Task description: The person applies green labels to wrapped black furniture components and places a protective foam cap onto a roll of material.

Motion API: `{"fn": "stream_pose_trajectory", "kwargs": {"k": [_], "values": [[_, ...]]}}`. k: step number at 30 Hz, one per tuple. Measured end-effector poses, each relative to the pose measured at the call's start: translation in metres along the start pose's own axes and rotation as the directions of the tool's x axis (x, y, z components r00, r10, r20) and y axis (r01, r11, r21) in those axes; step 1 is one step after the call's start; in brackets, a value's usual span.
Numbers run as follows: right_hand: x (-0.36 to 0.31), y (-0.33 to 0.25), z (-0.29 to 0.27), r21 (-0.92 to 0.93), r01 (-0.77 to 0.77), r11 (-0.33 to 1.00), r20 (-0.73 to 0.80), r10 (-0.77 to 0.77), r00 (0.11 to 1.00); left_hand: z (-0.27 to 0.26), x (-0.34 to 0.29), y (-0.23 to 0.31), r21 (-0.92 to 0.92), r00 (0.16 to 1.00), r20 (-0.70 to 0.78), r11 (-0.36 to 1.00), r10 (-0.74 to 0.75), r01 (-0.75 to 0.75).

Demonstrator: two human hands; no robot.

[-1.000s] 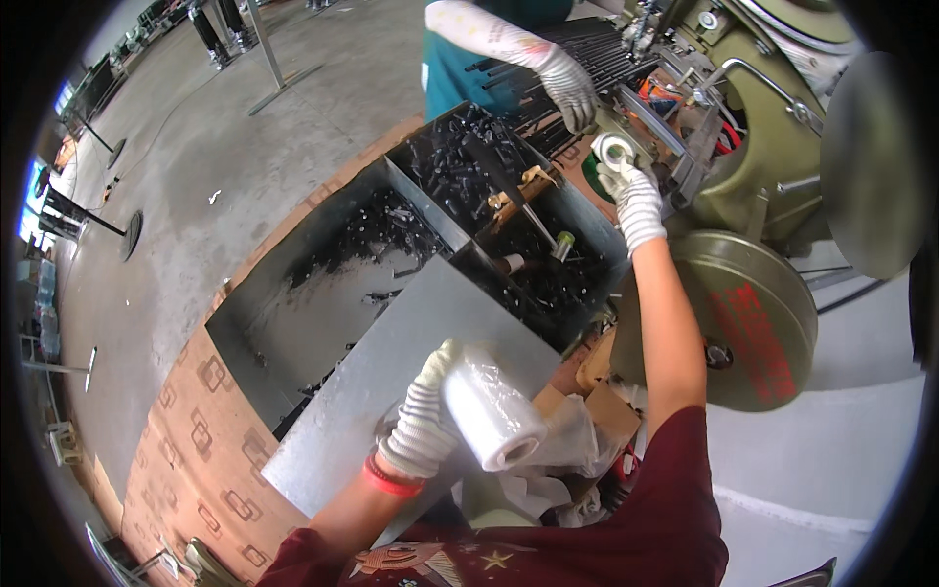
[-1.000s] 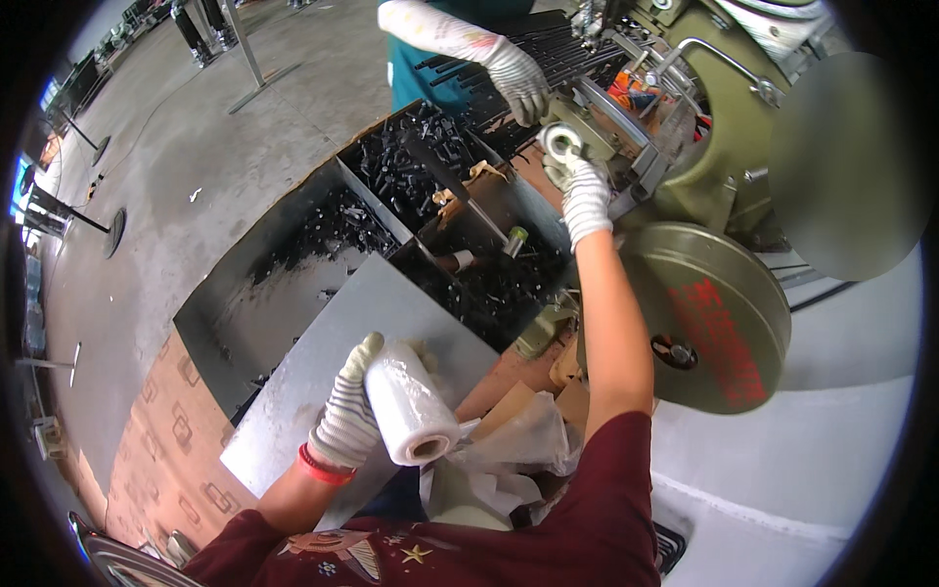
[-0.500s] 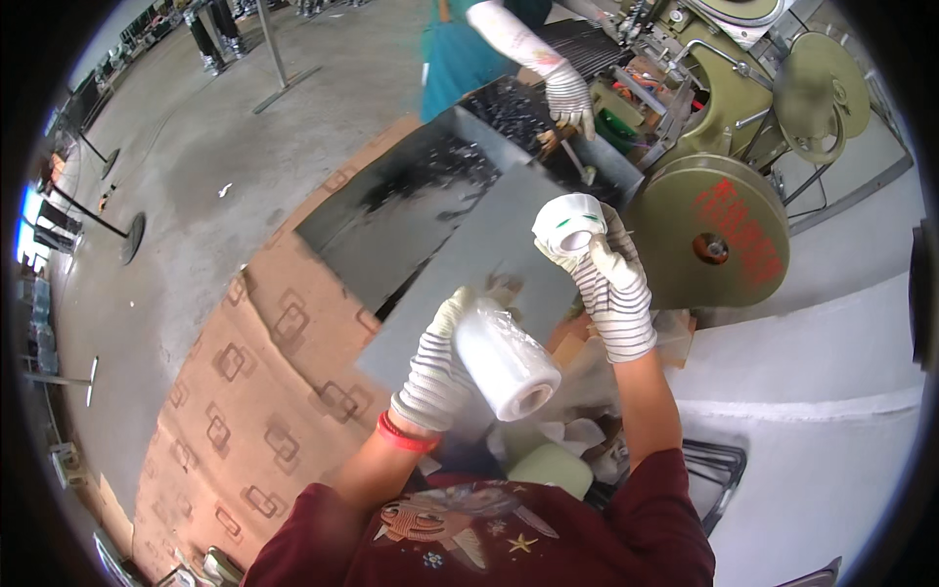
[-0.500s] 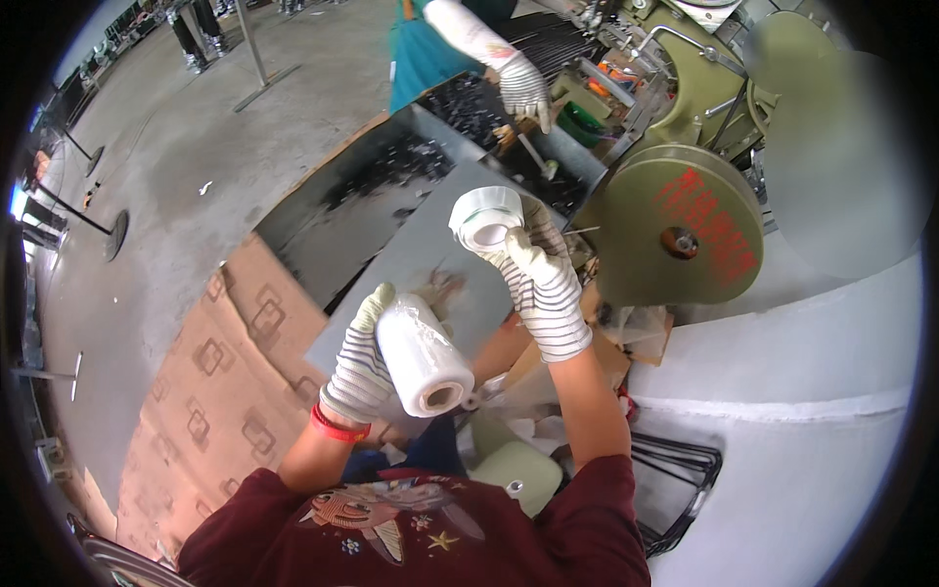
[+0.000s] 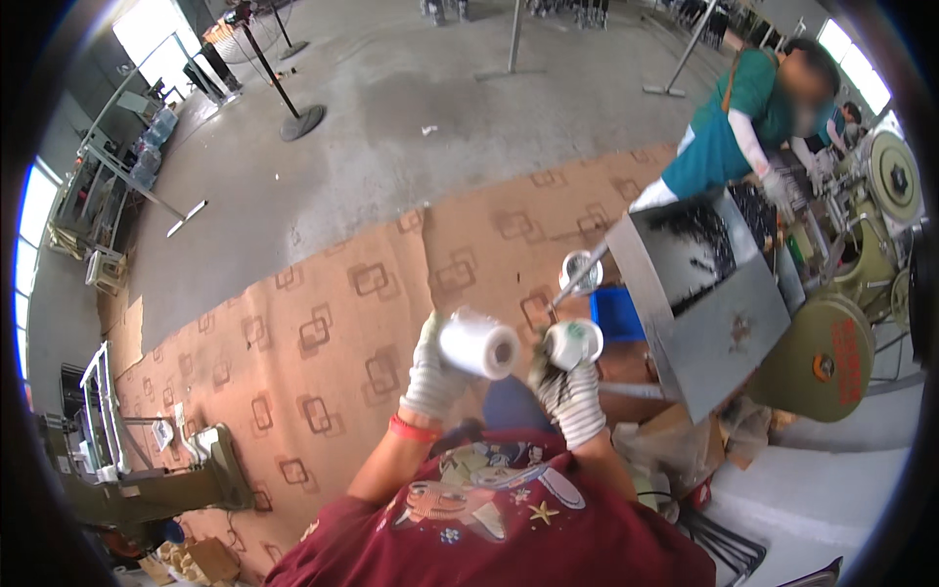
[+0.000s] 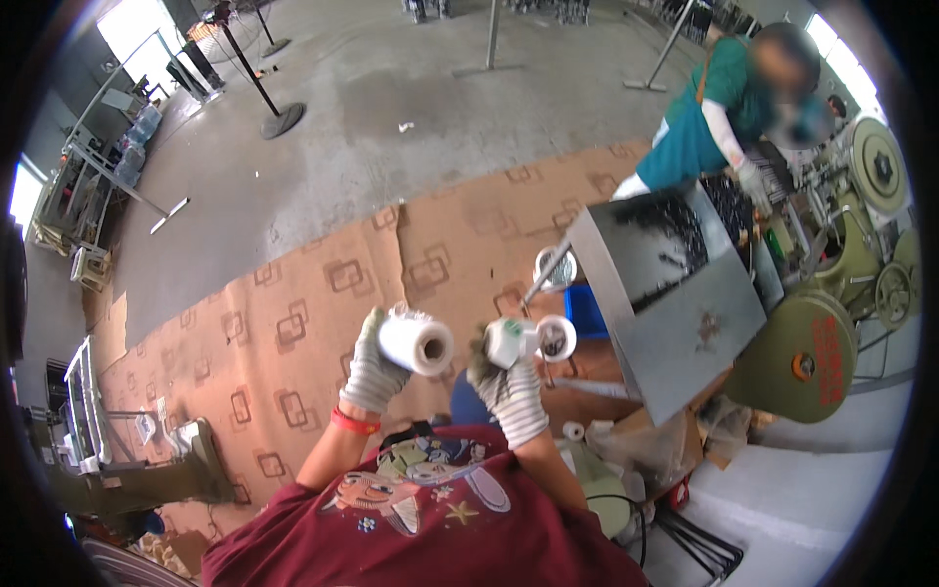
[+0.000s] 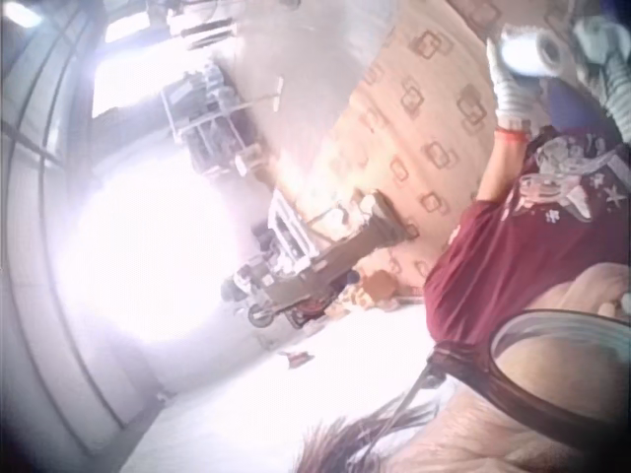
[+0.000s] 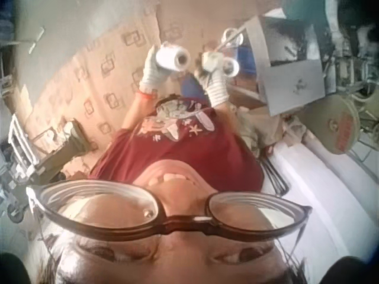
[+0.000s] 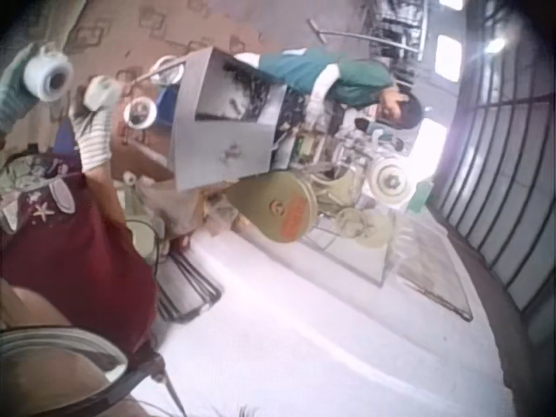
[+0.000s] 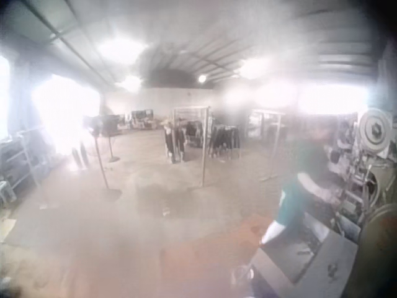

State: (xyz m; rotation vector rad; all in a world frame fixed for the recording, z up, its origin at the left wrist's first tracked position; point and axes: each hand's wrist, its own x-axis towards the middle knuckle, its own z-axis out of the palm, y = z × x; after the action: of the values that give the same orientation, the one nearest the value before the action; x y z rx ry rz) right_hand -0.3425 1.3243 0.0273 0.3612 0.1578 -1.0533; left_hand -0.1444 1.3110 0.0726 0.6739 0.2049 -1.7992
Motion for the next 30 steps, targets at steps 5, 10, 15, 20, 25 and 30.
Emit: {"fn": "stream_pose_trajectory", "kwargs": {"k": [5,10,15,20,25,30], "values": [[0.076,0.017,0.018,-0.419,0.1,0.903,-0.106,-0.158,0.982,-0.019,0.069,0.055,-0.105,0.997,-0.078,0.994,-0.011,0.003],[0.222,-0.022,0.029,-0.578,0.187,0.794,0.199,-0.085,0.976,-0.005,0.18,0.135,-0.068,0.991,-0.133,0.998,-0.019,0.01],[0.384,-0.067,0.086,-0.529,0.096,0.843,0.249,0.046,0.967,0.067,0.291,0.23,-0.058,0.997,-0.073,0.998,0.031,-0.035],[0.518,-0.098,0.133,-0.24,-0.021,0.971,0.191,0.068,0.979,0.136,0.357,0.332,-0.058,0.982,-0.02,0.98,0.19,-0.191],[0.628,-0.076,0.235,-0.704,0.212,0.678,0.376,0.103,0.921,0.126,0.413,0.421,-0.167,0.947,-0.214,0.946,0.239,-0.276],[0.759,-0.087,0.287,-0.801,0.19,0.568,0.173,-0.083,0.981,0.093,0.485,0.516,-0.015,0.932,-0.308,0.979,0.19,-0.204]]}}
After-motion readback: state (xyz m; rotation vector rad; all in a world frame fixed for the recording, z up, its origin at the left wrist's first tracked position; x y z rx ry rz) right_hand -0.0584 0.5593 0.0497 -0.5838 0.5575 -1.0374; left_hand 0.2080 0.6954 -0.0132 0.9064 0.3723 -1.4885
